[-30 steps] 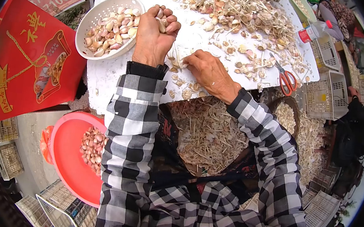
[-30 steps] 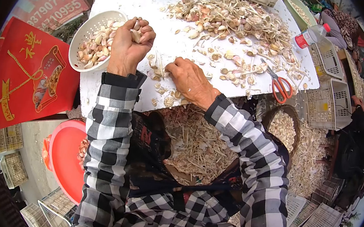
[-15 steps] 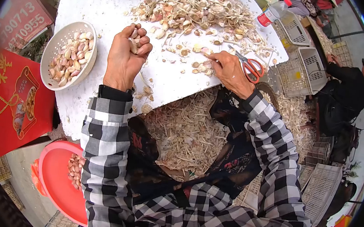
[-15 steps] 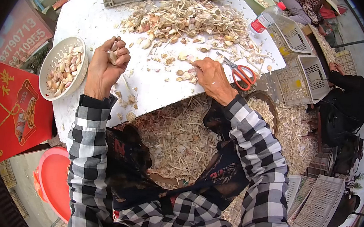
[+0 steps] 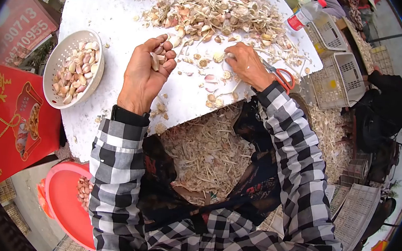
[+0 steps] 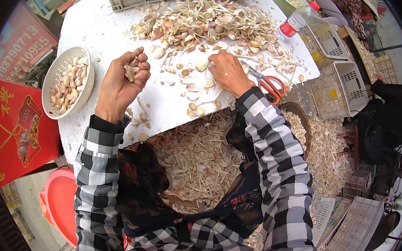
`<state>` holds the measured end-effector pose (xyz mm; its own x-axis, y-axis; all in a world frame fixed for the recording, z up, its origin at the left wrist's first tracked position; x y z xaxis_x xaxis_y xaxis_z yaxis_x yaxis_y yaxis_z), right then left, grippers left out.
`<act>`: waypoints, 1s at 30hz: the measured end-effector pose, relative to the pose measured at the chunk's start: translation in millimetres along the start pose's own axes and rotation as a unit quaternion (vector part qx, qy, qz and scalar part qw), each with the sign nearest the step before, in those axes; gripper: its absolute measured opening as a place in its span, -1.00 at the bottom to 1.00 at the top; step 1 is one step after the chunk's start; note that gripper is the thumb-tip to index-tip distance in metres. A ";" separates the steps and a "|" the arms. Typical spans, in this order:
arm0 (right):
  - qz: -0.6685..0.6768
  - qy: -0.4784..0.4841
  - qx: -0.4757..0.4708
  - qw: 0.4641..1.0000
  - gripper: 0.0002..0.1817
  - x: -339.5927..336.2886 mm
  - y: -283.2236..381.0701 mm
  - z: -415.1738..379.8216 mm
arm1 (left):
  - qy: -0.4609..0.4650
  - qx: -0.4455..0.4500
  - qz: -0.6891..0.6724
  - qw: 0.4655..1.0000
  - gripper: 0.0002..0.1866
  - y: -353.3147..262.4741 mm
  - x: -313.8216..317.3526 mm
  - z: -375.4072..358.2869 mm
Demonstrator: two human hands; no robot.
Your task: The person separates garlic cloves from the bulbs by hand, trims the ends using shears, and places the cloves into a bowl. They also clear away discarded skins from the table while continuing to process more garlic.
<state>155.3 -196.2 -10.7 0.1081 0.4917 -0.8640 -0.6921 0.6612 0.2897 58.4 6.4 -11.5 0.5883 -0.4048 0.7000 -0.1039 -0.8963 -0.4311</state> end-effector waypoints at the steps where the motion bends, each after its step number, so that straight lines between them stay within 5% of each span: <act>1: 0.007 -0.006 0.012 1.000 -0.72 -0.1 0.1 0.5 | -0.006 0.004 0.004 1.000 -0.77 0.5 0.3 -1.3; 4: 0.079 -0.005 0.086 0.993 -0.73 -8.8 5.2 -2.4 | -0.035 0.026 0.077 0.996 -0.74 6.3 3.8 -8.4; 6: 0.145 0.006 0.143 0.979 -0.73 -15.8 16.8 -4.1 | 0.018 -0.038 0.127 0.991 -0.69 26.1 -4.0 5.8; 8: 0.162 -0.088 0.078 0.980 -0.69 -36.3 44.0 1.6 | 0.056 -0.070 0.194 0.977 -0.69 42.0 -1.5 7.7; 13: 0.177 -0.125 -0.073 0.973 -0.57 -36.8 106.3 -3.5 | 0.053 -0.054 0.270 0.960 -0.60 56.6 -1.3 14.5; 16: 0.201 -0.097 -0.050 0.974 -0.56 -37.2 109.6 -3.6 | 0.090 -0.059 0.239 0.965 -0.66 58.7 4.8 18.1; 22: 0.146 -0.153 0.139 0.967 -0.80 -68.8 17.1 0.3 | 0.108 -0.001 0.290 0.951 -0.73 47.6 2.8 19.2; 25: -0.047 -0.100 0.172 0.979 -0.76 -88.8 -53.8 -18.8 | 0.094 0.015 0.301 0.949 -0.78 43.6 3.6 13.5; 30: -0.081 -0.007 0.270 0.959 -0.68 -110.5 -105.5 -77.4 | 0.095 0.022 0.295 0.951 -0.86 43.1 6.4 12.6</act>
<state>161.2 -364.2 22.3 0.1963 0.3623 -0.9111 -0.1942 0.9252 0.3261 67.8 -32.6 -32.8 0.2829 -0.8638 0.4169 -0.3341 -0.4962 -0.8014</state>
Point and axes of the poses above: each hand's wrist, its own z-axis towards the middle knuckle, its own x-axis out of the palm, y = z × x, the point moved 7 cm from there along z, towards the middle knuckle, and after that the axes turned 13 degrees about -y, right-handed, at the moved point
